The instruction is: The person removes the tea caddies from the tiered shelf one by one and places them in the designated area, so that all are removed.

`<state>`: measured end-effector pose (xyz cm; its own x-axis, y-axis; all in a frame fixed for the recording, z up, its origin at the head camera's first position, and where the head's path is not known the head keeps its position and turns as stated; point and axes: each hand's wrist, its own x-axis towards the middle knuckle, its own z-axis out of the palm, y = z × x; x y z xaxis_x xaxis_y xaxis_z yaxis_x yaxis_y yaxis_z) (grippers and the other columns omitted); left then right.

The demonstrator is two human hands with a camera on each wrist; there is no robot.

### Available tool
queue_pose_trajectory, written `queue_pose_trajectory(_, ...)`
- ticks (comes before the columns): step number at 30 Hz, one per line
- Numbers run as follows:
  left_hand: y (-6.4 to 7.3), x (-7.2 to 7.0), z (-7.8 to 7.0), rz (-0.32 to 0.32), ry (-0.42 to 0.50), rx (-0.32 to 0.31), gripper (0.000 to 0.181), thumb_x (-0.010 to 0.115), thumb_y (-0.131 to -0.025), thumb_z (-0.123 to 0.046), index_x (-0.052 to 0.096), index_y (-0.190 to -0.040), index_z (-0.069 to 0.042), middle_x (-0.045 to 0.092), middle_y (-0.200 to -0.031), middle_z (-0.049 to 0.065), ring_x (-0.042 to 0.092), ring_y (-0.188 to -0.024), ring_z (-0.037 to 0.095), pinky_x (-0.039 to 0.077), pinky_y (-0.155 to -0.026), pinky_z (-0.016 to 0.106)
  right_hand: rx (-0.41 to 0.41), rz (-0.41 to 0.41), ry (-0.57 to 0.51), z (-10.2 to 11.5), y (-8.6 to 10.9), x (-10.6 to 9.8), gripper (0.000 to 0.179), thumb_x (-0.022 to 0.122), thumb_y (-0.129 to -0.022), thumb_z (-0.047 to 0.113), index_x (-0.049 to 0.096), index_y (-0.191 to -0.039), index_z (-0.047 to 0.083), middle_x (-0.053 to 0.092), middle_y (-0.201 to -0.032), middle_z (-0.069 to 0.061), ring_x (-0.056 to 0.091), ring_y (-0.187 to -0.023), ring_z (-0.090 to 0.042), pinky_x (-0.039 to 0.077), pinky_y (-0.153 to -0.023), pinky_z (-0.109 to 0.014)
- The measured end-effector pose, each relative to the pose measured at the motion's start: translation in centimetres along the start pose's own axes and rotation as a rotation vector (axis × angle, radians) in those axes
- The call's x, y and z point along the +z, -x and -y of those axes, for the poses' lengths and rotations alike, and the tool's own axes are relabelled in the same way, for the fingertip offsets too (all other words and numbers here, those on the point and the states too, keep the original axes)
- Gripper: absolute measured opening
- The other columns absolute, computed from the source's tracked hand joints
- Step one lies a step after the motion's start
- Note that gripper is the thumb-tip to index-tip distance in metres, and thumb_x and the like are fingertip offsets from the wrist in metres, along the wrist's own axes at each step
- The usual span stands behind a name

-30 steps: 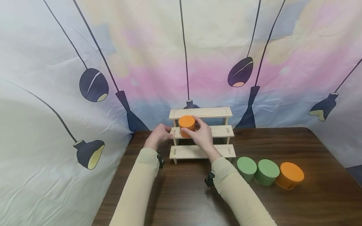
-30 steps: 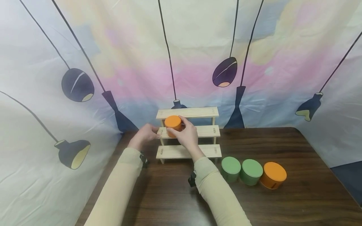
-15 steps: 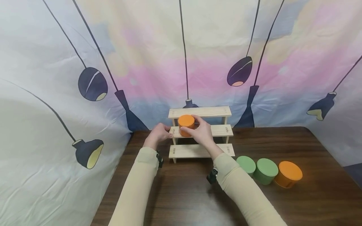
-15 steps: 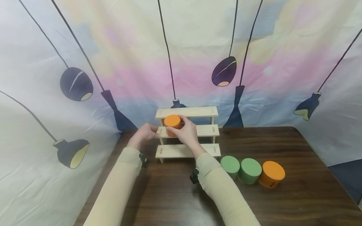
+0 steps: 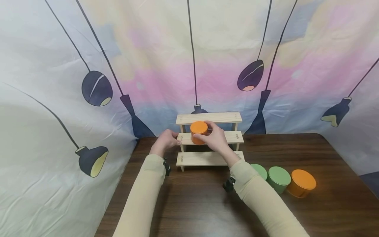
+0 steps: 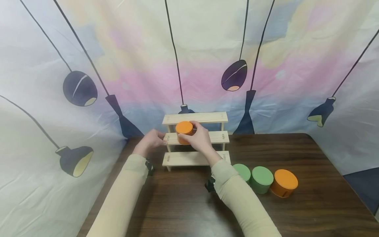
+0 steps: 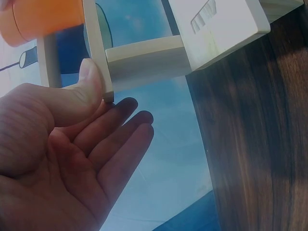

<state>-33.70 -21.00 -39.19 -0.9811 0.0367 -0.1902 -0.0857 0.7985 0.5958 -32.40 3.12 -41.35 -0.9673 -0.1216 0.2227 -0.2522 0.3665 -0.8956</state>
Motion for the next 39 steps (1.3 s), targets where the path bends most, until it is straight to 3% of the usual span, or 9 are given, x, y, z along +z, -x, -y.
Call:
queue_pose_trajectory(10,-0.1,-0.1,0.0,-0.012,0.004,0.008,0.058,0.077,-0.101,-0.018,0.057,-0.153,-0.001,0.055,-0.155,0.022,0.051,-0.144,0.041,0.044,-0.117,0.055,-0.027,0.073,0.031,-0.2,0.2,-1.2,0.090,0.089,-0.089,0.046,0.046,-0.164,0.019,0.057,-0.154,-0.009,0.062,-0.134,-0.032,0.055,-0.107,-0.049)
queue_pose_trajectory(19,-0.3,0.1,0.2,-0.017,-0.017,0.027,0.056,0.077,-0.101,-0.016,0.058,-0.151,0.001,0.056,-0.154,0.023,0.051,-0.143,0.042,0.045,-0.116,0.055,0.020,0.104,-0.085,0.1,1.6,-4.3,0.088,0.092,-0.086,0.043,0.051,-0.158,0.017,0.058,-0.150,-0.008,0.062,-0.132,-0.032,0.059,-0.102,-0.048)
queue_pose_trajectory(23,-0.2,0.4,0.3,-0.004,-0.011,0.025,0.056,0.077,-0.101,-0.016,0.059,-0.151,0.001,0.056,-0.154,0.023,0.050,-0.144,0.042,0.045,-0.116,0.055,0.031,0.095,-0.078,-0.1,2.7,-7.0,0.091,0.093,-0.085,0.042,0.048,-0.160,0.017,0.056,-0.152,-0.011,0.061,-0.133,-0.035,0.058,-0.102,-0.052)
queue_pose_trajectory(27,-0.1,0.5,0.6,-0.004,-0.012,0.026,0.057,0.078,-0.101,-0.015,0.058,-0.152,0.001,0.056,-0.154,0.024,0.050,-0.144,0.043,0.045,-0.116,0.055,-0.021,0.092,-0.001,-0.6,3.9,-10.4,0.092,0.089,-0.089,0.039,0.042,-0.165,0.016,0.057,-0.151,-0.015,0.062,-0.130,-0.036,0.056,-0.102,-0.051)
queue_pose_trajectory(32,0.0,0.4,0.8,-0.014,-0.016,0.024,0.058,0.079,-0.100,-0.015,0.059,-0.151,0.001,0.055,-0.154,0.024,0.048,-0.146,0.043,0.044,-0.117,0.057,-0.097,0.074,0.081,-1.5,5.7,-14.9,0.084,0.088,-0.092,0.030,0.046,-0.162,0.010,0.062,-0.143,-0.017,0.064,-0.123,-0.035,0.055,-0.095,-0.032)
queue_pose_trajectory(36,-0.3,0.3,0.7,-0.013,-0.007,0.016,0.058,0.080,-0.099,-0.015,0.059,-0.151,0.000,0.055,-0.154,0.023,0.048,-0.145,0.043,0.044,-0.117,0.056,-0.072,0.030,0.124,-2.7,7.3,-18.6,0.080,0.087,-0.094,0.030,0.047,-0.160,0.008,0.062,-0.142,-0.017,0.063,-0.121,-0.027,0.052,-0.088,-0.016)
queue_pose_trajectory(39,-0.5,0.2,0.6,-0.012,-0.001,0.013,0.058,0.080,-0.099,-0.015,0.059,-0.151,0.000,0.055,-0.155,0.023,0.048,-0.145,0.042,0.044,-0.117,0.056,-0.041,0.006,0.160,-3.8,8.4,-21.0,0.080,0.084,-0.096,0.032,0.045,-0.162,0.007,0.060,-0.143,-0.017,0.061,-0.117,-0.015,0.051,-0.085,-0.013)
